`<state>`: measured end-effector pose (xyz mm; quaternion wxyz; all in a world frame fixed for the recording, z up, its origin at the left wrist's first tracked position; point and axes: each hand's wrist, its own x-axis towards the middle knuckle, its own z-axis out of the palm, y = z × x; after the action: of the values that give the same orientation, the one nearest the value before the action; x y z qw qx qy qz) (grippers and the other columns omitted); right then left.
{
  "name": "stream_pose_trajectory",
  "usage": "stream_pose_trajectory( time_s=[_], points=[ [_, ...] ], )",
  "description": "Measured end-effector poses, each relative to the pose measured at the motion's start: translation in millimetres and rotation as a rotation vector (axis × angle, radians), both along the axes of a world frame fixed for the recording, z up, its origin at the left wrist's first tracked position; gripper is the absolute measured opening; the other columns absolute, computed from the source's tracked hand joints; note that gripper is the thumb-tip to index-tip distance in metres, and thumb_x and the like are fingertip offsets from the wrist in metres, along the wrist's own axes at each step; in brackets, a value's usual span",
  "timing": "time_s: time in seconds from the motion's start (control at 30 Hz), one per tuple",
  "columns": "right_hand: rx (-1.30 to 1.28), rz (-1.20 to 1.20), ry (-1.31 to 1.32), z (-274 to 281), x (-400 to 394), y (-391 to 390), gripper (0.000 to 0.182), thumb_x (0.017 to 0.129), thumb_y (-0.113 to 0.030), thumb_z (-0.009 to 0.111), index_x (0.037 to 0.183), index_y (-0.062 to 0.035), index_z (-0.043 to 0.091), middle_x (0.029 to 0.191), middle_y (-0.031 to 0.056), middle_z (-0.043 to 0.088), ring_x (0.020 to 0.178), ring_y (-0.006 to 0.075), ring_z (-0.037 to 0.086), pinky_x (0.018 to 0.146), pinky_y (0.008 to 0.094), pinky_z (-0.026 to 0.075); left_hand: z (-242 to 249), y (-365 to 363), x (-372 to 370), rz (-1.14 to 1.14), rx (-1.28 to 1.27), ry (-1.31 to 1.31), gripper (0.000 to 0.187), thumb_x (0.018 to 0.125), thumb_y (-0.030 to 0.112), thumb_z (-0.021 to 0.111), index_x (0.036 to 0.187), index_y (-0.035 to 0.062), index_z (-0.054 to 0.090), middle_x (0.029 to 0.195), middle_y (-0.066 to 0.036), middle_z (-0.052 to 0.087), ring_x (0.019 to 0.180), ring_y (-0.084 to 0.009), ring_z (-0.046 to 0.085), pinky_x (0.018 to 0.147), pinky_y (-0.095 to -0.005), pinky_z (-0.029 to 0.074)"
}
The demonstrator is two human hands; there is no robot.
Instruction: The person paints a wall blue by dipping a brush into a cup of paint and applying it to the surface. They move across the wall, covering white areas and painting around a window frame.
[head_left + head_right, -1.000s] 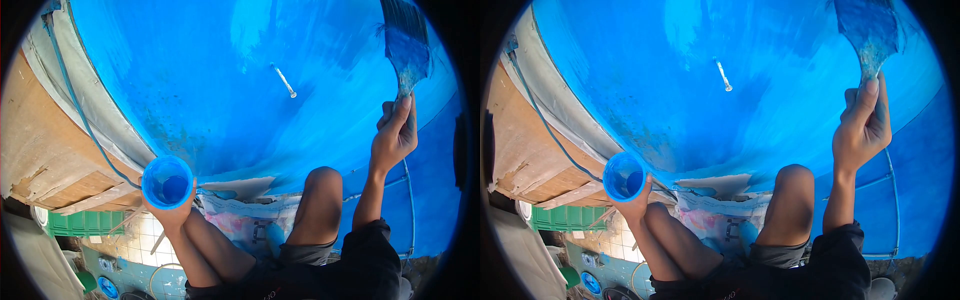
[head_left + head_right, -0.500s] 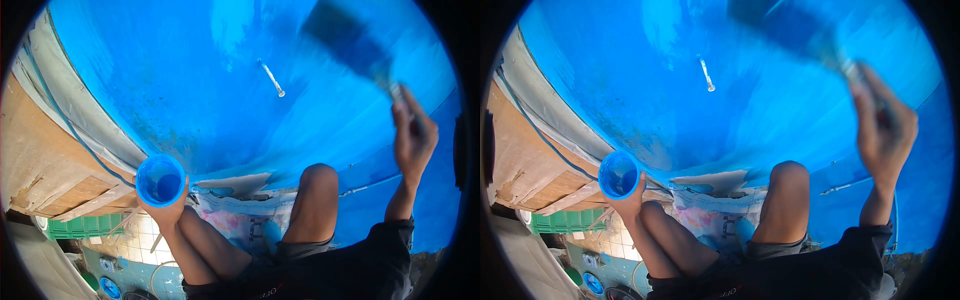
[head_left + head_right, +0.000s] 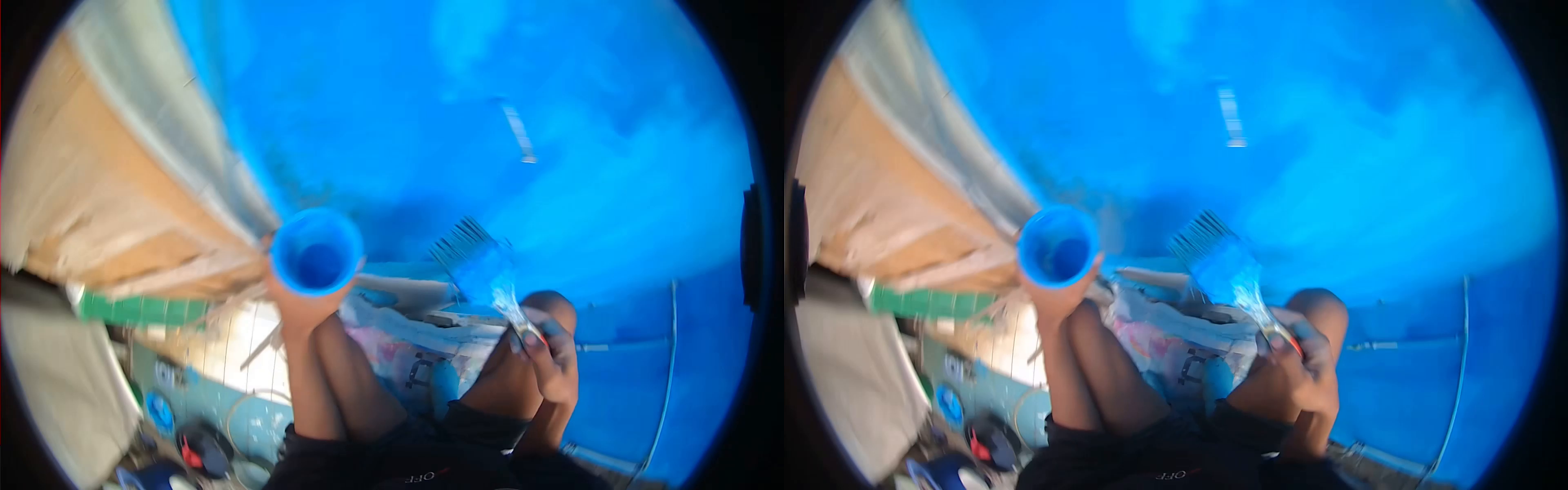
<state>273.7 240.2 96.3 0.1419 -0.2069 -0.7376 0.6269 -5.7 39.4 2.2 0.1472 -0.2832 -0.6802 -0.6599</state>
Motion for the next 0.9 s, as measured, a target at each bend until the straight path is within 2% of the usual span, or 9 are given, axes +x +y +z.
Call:
stream_pose_trajectory(
  time_s=[0.13, 0.17, 0.23, 0.27, 0.4, 0.5, 0.63, 0.8, 0.9],
  points=[
    [-0.211, 0.026, 0.233, -52.9, -0.3, -1.9, 0.033, 0.101, -0.027, 0.061, 0.112, 0.004, 0.059, 0.076, 0.0063, 0.061, 0.059, 0.0082, 0.049, 0.052, 0.0219, 0.036, -10.4, 0.9, 3.5, -0.009, 0.178, 0.023, 0.074, 0.059, 0.032, 0.095, 0.115, 0.0012, 0.059, 0.105, -0.013, 0.064, 0.092, -0.0268, 0.065, 0.082, -0.0399, 0.053],
    [-0.212, 0.085, 0.247, -69.9, 6.5, 11.3, 0.027, 0.101, -0.024, 0.062, 0.111, -0.0003, 0.055, 0.074, -0.0004, 0.051, 0.057, 0.005, 0.04, 0.048, 0.022, 0.028, -2.0, -9.8, 2.1, 0.126, -0.05, 0.157, 0.073, 0.058, 0.034, 0.094, 0.114, 0.0007, 0.061, 0.107, -0.017, 0.061, 0.097, -0.0319, 0.061, 0.086, -0.0425, 0.05],
    [0.089, -0.219, 0.168, -72.9, -2.1, 7.7, 0.028, 0.103, -0.027, 0.059, 0.108, 0.0, 0.057, 0.074, 0.0013, 0.054, 0.055, 0.0055, 0.042, 0.052, 0.0215, 0.032, 9.5, -16.0, 8.0, 0.16, -0.094, 0.151, 0.073, 0.058, 0.036, 0.091, 0.115, 0.0, 0.064, 0.111, -0.021, 0.057, 0.102, -0.037, 0.057, 0.089, -0.0447, 0.047],
    [0.631, -0.043, 0.251, -134.0, 31.9, 63.2, 0.04, 0.092, -0.018, 0.073, 0.131, -0.0148, 0.064, 0.108, 0.0251, 0.066, 0.061, 0.0281, 0.054, 0.06, 0.0458, 0.05, 9.6, -17.8, 7.9, 0.124, -0.072, 0.12, 0.073, 0.057, 0.036, 0.091, 0.115, -0.0001, 0.064, 0.112, -0.022, 0.056, 0.104, -0.0376, 0.056, 0.09, -0.0447, 0.046],
    [0.988, 0.0, 0.544, -163.1, 7.5, 81.5, 0.04, 0.095, -0.019, 0.066, 0.127, 0.0041, 0.06, 0.092, 0.0191, 0.065, 0.059, 0.0211, 0.053, 0.053, 0.0325, 0.045, 11.9, -23.3, 13.1, 0.159, -0.11, 0.085, 0.081, 0.054, 0.038, 0.092, 0.119, -0.0009, 0.063, 0.115, -0.022, 0.055, 0.105, -0.0395, 0.055, 0.094, -0.0452, 0.044],
    [-0.054, -0.087, 0.138, -82.7, -18.7, 1.4, 0.024, 0.097, -0.016, 0.061, 0.116, -0.0004, 0.063, 0.088, 0.0106, 0.066, 0.056, 0.0157, 0.051, 0.052, 0.0277, 0.041, 11.1, -21.2, 14.2, 0.138, -0.173, 0.054, 0.083, 0.053, 0.04, 0.092, 0.12, -0.0005, 0.063, 0.114, -0.023, 0.055, 0.107, -0.0409, 0.055, 0.096, -0.046, 0.043],
    [-0.059, -0.013, 0.133, -87.4, -14.5, 7.6, 0.03, 0.103, -0.029, 0.058, 0.11, 0.0002, 0.059, 0.078, 0.0035, 0.06, 0.06, 0.008, 0.047, 0.057, 0.0227, 0.037, 8.1, -14.8, 10.3, 0.167, -0.129, 0.148, 0.07, 0.057, 0.036, 0.092, 0.113, 0.0029, 0.066, 0.108, -0.019, 0.06, 0.101, -0.0349, 0.056, 0.091, -0.0424, 0.044],
    [-0.247, -0.121, 0.302, -101.4, 19.5, 26.5, 0.032, 0.105, -0.029, 0.053, 0.117, -0.0006, 0.061, 0.104, 0.0121, 0.069, 0.081, 0.0183, 0.066, 0.063, 0.0306, 0.044, 8.8, -9.0, 3.8, 0.106, -0.08, 0.26, 0.053, 0.061, 0.032, 0.091, 0.103, 0.007, 0.071, 0.099, -0.01, 0.067, 0.087, -0.0275, 0.056, 0.08, -0.0375, 0.044],
    [-0.3, -0.098, 0.505, -83.9, 10.4, 17.4, 0.033, 0.106, -0.03, 0.051, 0.122, -0.0018, 0.058, 0.108, 0.0132, 0.069, 0.092, 0.0183, 0.066, 0.064, 0.0314, 0.046, 14.4, -13.8, 8.3, 0.136, -0.264, 0.3, 0.061, 0.054, 0.029, 0.093, 0.105, 0.0039, 0.071, 0.103, -0.016, 0.064, 0.095, -0.0316, 0.06, 0.085, -0.0413, 0.05]
  ],
)
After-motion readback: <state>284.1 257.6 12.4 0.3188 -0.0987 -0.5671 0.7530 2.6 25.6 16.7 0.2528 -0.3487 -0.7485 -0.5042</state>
